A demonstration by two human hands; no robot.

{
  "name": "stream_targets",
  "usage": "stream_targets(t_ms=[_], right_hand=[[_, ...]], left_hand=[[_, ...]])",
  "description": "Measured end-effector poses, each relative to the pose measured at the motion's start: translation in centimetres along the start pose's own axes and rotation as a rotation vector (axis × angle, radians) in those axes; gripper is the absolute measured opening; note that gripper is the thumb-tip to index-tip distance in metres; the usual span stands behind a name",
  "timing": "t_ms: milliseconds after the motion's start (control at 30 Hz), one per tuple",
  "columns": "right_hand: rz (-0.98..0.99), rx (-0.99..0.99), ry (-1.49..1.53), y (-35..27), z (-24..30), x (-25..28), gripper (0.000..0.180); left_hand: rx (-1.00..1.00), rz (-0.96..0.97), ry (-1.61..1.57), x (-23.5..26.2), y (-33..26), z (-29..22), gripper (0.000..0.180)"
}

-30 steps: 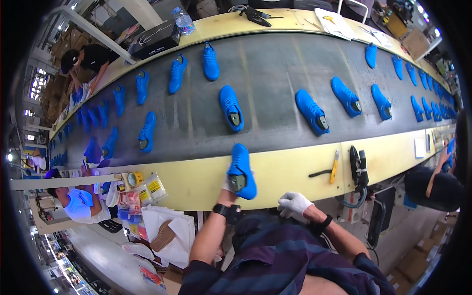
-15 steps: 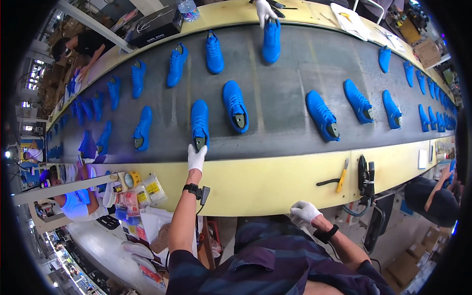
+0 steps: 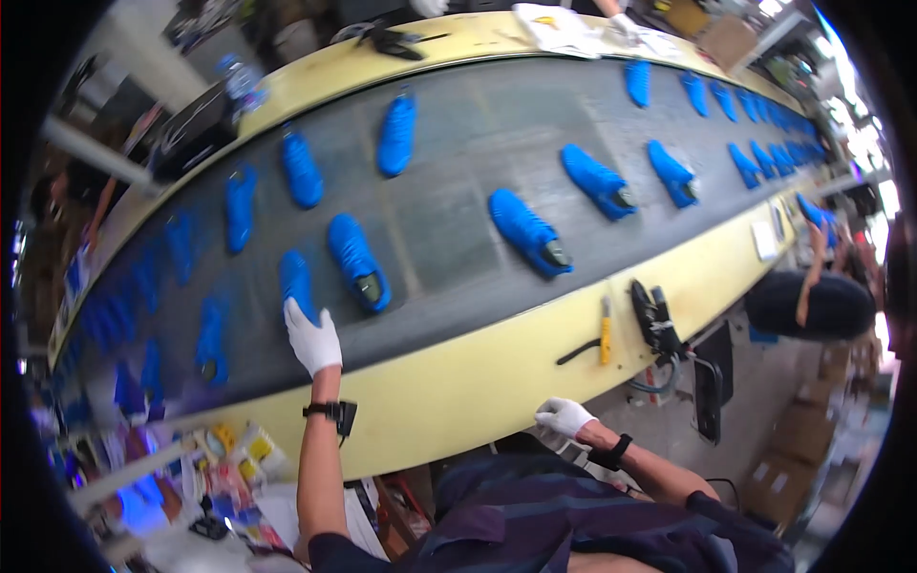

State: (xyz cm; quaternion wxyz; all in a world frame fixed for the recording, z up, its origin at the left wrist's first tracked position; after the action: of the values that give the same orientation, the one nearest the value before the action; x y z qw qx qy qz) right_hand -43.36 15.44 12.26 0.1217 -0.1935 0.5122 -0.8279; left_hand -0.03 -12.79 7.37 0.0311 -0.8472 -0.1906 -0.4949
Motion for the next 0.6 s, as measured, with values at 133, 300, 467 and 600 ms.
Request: stream_targets(t_ms=[133,300,467,600], right_hand=[[0.116,-0.021,-0.061,0.8,-1.9,-2.1,0.038],[-0.022,-0.017,0.074,-2.7,-2.8,-0.5,0.038],[-0.067,-0.054,0.104,-3.7,-9.1,-1.4,0.034],[-0.08,-0.135,0.15,-4.8,-12.8,-2.2,0.036]], left_hand=[[0.263,0.321,-0.127,-6.1,0.4,-1.3,0.107],[0.471,0.263,-0.152,-12.7,1.4,-5.4,0.1],[0.548,0.33,-0.744,-12.3,3.3,4.9,0.076],[0.747,0.724,-1.137,-6.7,-1.0,1.8,0.058]])
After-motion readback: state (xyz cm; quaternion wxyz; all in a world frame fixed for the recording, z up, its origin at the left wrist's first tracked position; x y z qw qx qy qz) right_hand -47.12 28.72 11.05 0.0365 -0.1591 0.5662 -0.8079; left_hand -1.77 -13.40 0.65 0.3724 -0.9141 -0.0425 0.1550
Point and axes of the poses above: each hand's wrist, its own y-axis towards the middle knuckle, its own x-axis out of the back of the hand, z = x × y, the point moved 1 cm from there along y, towards the middle knuckle, and after that the axes turned 6 degrees about -y, right-handed, at the moved point
